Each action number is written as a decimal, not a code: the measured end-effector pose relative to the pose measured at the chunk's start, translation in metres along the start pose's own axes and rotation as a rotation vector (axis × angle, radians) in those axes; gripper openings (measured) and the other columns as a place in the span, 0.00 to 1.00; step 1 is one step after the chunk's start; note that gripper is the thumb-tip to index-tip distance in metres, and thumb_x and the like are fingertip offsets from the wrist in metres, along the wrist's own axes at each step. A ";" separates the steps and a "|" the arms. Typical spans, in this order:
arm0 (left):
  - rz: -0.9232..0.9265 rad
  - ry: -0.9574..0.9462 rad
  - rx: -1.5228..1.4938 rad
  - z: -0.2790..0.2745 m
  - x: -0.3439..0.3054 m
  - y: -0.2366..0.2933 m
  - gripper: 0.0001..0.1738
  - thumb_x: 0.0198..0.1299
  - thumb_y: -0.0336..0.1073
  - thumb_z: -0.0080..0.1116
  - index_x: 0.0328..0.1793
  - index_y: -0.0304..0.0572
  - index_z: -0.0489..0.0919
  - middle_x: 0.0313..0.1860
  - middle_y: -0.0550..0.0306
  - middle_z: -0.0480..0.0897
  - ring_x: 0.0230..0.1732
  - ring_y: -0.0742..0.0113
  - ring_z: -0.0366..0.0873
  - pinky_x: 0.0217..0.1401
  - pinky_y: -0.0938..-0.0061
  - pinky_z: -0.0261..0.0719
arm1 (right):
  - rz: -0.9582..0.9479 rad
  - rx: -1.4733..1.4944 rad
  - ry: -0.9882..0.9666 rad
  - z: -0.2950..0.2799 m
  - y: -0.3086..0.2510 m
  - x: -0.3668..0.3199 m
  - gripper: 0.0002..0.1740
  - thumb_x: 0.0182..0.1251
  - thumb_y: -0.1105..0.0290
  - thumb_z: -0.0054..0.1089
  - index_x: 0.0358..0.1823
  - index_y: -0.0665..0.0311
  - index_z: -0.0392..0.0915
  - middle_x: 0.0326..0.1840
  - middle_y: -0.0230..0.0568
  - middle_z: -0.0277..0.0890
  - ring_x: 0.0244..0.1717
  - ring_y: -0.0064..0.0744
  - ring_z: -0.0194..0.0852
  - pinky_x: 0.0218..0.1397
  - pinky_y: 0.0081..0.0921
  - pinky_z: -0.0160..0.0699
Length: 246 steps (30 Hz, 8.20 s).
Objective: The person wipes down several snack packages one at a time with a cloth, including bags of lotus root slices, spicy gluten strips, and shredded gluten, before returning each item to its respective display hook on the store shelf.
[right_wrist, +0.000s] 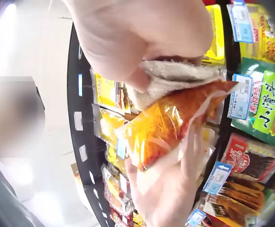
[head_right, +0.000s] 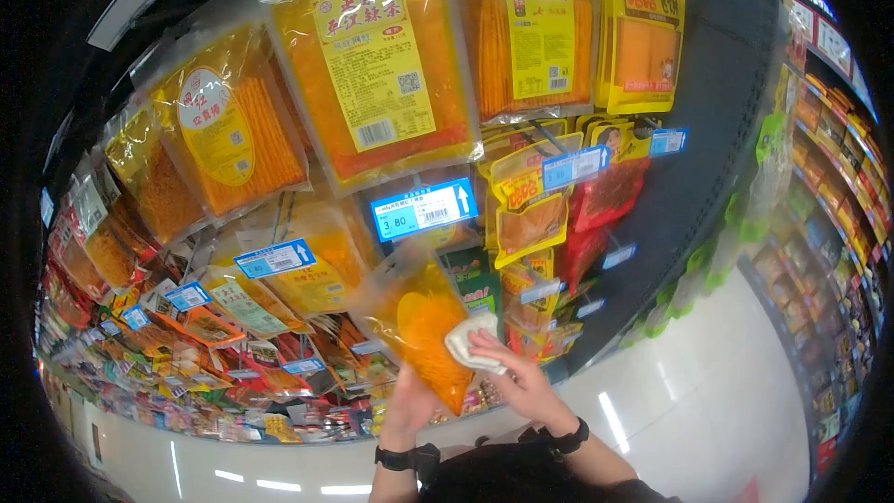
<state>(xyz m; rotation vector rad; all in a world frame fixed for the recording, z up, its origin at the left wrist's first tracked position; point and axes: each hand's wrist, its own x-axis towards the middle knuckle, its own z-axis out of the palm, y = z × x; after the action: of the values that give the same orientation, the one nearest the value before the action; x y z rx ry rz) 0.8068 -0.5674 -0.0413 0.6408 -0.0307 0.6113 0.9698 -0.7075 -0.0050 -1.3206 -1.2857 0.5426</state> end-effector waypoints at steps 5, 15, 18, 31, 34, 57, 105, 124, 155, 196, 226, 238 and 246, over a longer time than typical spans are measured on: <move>-0.184 0.175 0.141 -0.023 0.004 -0.012 0.41 0.65 0.31 0.63 0.80 0.42 0.55 0.74 0.54 0.67 0.75 0.58 0.65 0.76 0.60 0.65 | 0.057 0.307 0.142 -0.002 0.002 -0.004 0.24 0.71 0.82 0.50 0.68 0.68 0.71 0.76 0.47 0.65 0.82 0.41 0.51 0.83 0.37 0.45; -0.151 0.170 0.161 -0.018 0.016 -0.016 0.34 0.66 0.29 0.62 0.75 0.50 0.60 0.63 0.56 0.76 0.62 0.64 0.76 0.61 0.67 0.76 | 0.335 0.611 0.228 -0.003 0.024 -0.015 0.22 0.75 0.76 0.53 0.68 0.73 0.69 0.68 0.42 0.73 0.69 0.28 0.68 0.74 0.27 0.63; -0.190 0.225 0.176 -0.023 0.021 -0.023 0.31 0.66 0.30 0.62 0.72 0.52 0.61 0.62 0.56 0.76 0.61 0.62 0.77 0.59 0.65 0.78 | 0.278 0.750 0.290 -0.007 0.025 -0.016 0.22 0.73 0.77 0.54 0.67 0.74 0.71 0.68 0.44 0.73 0.69 0.30 0.69 0.74 0.28 0.63; -0.246 0.057 -0.302 -0.025 0.027 -0.035 0.31 0.65 0.37 0.64 0.72 0.43 0.67 0.68 0.55 0.76 0.69 0.55 0.74 0.73 0.54 0.70 | 0.262 0.715 0.343 -0.022 0.022 -0.019 0.20 0.73 0.77 0.55 0.64 0.74 0.73 0.62 0.41 0.79 0.63 0.27 0.74 0.68 0.27 0.69; -0.293 0.104 -0.373 -0.028 0.026 -0.044 0.30 0.66 0.36 0.63 0.73 0.44 0.67 0.68 0.55 0.76 0.69 0.56 0.74 0.73 0.54 0.69 | 0.251 0.651 0.399 -0.022 0.016 -0.017 0.19 0.73 0.76 0.55 0.63 0.72 0.74 0.60 0.40 0.79 0.59 0.25 0.76 0.64 0.25 0.72; -0.189 0.411 0.116 0.000 0.025 -0.057 0.23 0.63 0.20 0.62 0.65 0.41 0.74 0.59 0.56 0.82 0.58 0.64 0.81 0.57 0.68 0.82 | -0.159 -0.319 0.733 -0.028 0.007 -0.026 0.17 0.74 0.76 0.48 0.61 0.71 0.74 0.69 0.55 0.72 0.72 0.52 0.67 0.77 0.39 0.59; 0.287 0.321 0.627 0.026 0.086 0.007 0.27 0.57 0.22 0.68 0.63 0.35 0.73 0.56 0.56 0.83 0.56 0.69 0.81 0.61 0.72 0.78 | -0.324 0.400 -0.101 -0.062 -0.085 0.134 0.17 0.62 0.67 0.58 0.49 0.68 0.85 0.81 0.64 0.50 0.80 0.52 0.53 0.77 0.42 0.56; 0.308 0.347 0.803 0.025 0.100 0.023 0.28 0.57 0.19 0.63 0.65 0.31 0.73 0.56 0.54 0.83 0.56 0.70 0.81 0.60 0.74 0.77 | -0.401 0.205 -0.036 -0.057 -0.084 0.141 0.17 0.62 0.64 0.57 0.43 0.70 0.86 0.77 0.74 0.53 0.80 0.51 0.55 0.77 0.43 0.53; 0.364 0.361 0.776 0.029 0.096 0.019 0.26 0.57 0.21 0.63 0.64 0.31 0.74 0.54 0.55 0.84 0.54 0.70 0.81 0.58 0.75 0.77 | -0.345 0.327 -0.063 -0.054 -0.081 0.133 0.18 0.64 0.63 0.57 0.44 0.71 0.85 0.61 0.64 0.78 0.87 0.46 0.31 0.78 0.47 0.49; 1.135 0.612 1.490 0.045 0.126 -0.044 0.26 0.57 0.21 0.67 0.59 0.40 0.69 0.56 0.49 0.69 0.54 0.59 0.72 0.51 0.70 0.72 | 0.112 0.625 0.404 -0.146 0.026 0.070 0.18 0.66 0.78 0.53 0.54 0.79 0.79 0.78 0.50 0.62 0.72 0.38 0.68 0.74 0.31 0.62; 0.067 0.338 0.662 0.117 0.152 -0.133 0.33 0.53 0.28 0.73 0.66 0.35 0.73 0.56 0.57 0.82 0.55 0.69 0.80 0.60 0.71 0.76 | 0.125 0.671 0.277 -0.254 0.054 0.034 0.11 0.58 0.79 0.56 0.42 0.78 0.78 0.58 0.39 0.73 0.57 0.27 0.71 0.62 0.23 0.65; -0.012 0.449 -0.016 0.093 0.108 -0.187 0.34 0.63 0.34 0.63 0.75 0.39 0.66 0.68 0.50 0.76 0.67 0.52 0.74 0.72 0.53 0.71 | -0.034 0.606 0.563 -0.272 0.017 -0.005 0.22 0.69 0.70 0.51 0.60 0.78 0.74 0.65 0.54 0.74 0.64 0.45 0.74 0.71 0.39 0.68; 0.012 0.255 -0.095 0.092 0.117 -0.203 0.38 0.67 0.50 0.59 0.77 0.41 0.63 0.73 0.48 0.71 0.71 0.49 0.71 0.74 0.50 0.68 | -0.299 -0.206 0.140 -0.248 0.022 -0.015 0.21 0.59 0.81 0.55 0.54 0.64 0.83 0.63 0.47 0.79 0.69 0.51 0.73 0.75 0.46 0.64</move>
<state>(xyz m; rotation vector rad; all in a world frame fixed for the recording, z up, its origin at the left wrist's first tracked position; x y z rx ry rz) 1.0277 -0.6870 -0.0542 0.4678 0.1741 0.6954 1.1933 -0.8118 0.0286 -1.2771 -1.4177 0.1092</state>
